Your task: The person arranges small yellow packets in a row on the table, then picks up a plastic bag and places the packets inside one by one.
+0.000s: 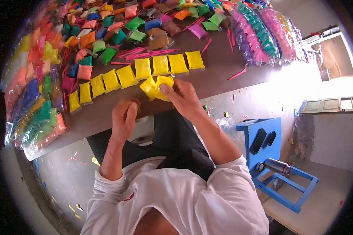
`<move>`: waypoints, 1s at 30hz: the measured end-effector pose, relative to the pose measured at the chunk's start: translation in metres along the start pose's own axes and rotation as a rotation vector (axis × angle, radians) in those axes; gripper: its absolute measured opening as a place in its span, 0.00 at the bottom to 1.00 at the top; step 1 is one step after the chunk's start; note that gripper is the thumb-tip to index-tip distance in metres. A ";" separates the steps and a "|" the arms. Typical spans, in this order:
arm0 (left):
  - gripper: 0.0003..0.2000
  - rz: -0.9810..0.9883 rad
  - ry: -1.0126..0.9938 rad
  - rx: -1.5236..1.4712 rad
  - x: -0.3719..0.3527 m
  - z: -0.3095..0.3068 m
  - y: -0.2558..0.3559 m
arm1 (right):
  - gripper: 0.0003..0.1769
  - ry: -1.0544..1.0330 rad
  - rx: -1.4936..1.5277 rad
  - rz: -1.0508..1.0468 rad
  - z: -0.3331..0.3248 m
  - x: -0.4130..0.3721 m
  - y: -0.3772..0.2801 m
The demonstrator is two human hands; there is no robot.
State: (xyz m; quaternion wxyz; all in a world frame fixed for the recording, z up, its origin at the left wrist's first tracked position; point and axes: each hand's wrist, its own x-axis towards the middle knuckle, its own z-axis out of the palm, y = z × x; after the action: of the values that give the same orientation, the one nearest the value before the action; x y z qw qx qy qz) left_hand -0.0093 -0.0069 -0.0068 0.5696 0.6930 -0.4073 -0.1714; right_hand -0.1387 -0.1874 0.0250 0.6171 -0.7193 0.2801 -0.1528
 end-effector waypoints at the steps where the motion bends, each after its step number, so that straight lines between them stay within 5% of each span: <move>1: 0.09 -0.003 -0.006 -0.047 0.000 0.000 0.001 | 0.23 -0.024 0.059 0.027 0.004 -0.004 0.000; 11: 0.13 0.120 -0.087 -0.076 0.006 -0.006 -0.002 | 0.13 -0.064 -0.150 -0.266 0.047 -0.023 -0.008; 17: 0.13 0.029 -0.061 -0.223 0.001 -0.005 -0.004 | 0.16 -0.132 0.015 -0.037 0.052 -0.022 -0.004; 20: 0.11 -0.030 -0.070 -0.208 0.001 -0.007 0.000 | 0.16 -0.126 0.269 -0.042 0.055 -0.022 0.000; 30: 0.12 0.065 -0.103 -0.044 0.004 -0.007 0.001 | 0.13 -0.016 0.285 -0.046 0.060 -0.020 0.013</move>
State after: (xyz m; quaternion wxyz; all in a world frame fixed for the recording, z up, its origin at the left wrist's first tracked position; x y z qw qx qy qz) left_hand -0.0027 -0.0055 -0.0033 0.5683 0.6569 -0.4546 -0.1972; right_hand -0.1232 -0.1285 0.0034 0.7114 -0.6319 0.2343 -0.1992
